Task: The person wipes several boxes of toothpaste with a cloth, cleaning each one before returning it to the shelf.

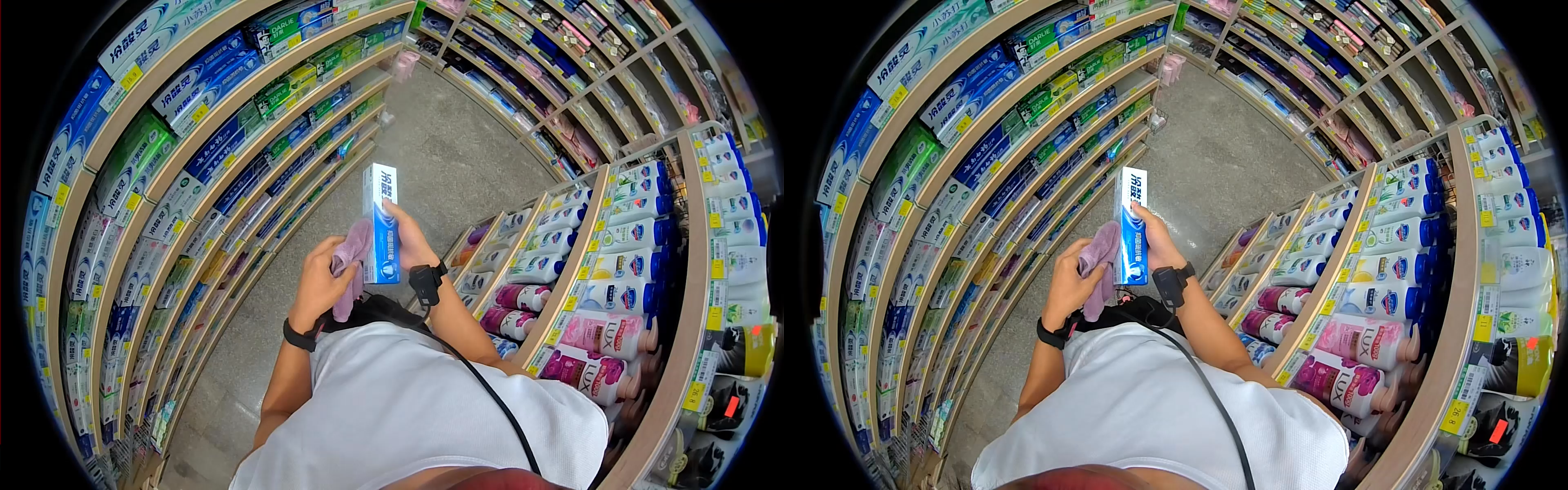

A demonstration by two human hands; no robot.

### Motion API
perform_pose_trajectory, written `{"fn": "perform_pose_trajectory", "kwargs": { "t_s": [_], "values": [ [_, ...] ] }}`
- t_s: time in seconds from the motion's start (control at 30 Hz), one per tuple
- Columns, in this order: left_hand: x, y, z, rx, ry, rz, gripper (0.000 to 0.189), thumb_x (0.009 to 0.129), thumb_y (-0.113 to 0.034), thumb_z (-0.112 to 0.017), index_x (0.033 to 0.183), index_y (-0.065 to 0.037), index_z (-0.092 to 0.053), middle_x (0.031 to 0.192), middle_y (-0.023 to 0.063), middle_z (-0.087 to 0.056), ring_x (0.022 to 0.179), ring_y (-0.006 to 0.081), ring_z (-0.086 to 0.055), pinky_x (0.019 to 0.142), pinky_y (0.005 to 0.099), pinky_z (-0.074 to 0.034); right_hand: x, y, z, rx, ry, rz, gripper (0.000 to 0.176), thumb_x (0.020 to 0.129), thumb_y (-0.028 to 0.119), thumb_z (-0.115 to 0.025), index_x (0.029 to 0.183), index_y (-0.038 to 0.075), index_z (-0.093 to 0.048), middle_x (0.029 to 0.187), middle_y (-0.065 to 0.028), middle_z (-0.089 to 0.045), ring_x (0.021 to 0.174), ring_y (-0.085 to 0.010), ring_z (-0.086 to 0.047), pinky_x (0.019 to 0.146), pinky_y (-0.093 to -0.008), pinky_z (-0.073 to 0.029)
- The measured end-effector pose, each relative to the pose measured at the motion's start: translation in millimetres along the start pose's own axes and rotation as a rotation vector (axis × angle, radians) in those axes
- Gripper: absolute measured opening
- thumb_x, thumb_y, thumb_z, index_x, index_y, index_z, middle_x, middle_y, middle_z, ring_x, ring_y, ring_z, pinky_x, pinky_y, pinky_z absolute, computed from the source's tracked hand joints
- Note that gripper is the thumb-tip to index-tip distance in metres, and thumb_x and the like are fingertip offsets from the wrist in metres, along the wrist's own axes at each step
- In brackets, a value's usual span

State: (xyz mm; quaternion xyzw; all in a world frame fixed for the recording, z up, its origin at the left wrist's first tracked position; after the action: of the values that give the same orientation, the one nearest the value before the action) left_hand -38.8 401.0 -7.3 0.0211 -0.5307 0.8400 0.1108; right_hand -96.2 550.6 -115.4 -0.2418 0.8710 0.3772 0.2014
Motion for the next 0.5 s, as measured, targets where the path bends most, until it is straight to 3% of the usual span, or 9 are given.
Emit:
{"fn": "perform_pose_trajectory", "kwargs": {
  "t_s": [0.5],
  "values": [
    [-0.1,-2.9,1.3,-0.005,0.01,0.012,0.032,0.079,-0.008,-0.072,0.108,0.007,-0.066,0.11,0.0196,-0.066,0.102,0.0395,-0.064,0.089,0.0403,-0.05,-0.6,-0.1,-1.2,0.003,0.0,0.004,0.035,0.095,0.036,-0.067,0.111,0.006,-0.064,0.09,-0.0018,-0.067,0.074,-0.0118,-0.064,0.067,-0.0283,-0.054]
  ]
}}
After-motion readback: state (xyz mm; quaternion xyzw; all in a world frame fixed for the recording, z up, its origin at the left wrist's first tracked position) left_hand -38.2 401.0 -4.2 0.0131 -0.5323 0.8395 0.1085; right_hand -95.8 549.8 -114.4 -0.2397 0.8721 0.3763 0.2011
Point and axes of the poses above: each hand's wrist, its own x-axis towards the middle knuckle, its own z-axis out of the back of the hand, y = z × x, the point moved 10 cm from there along x, towards the middle knuckle
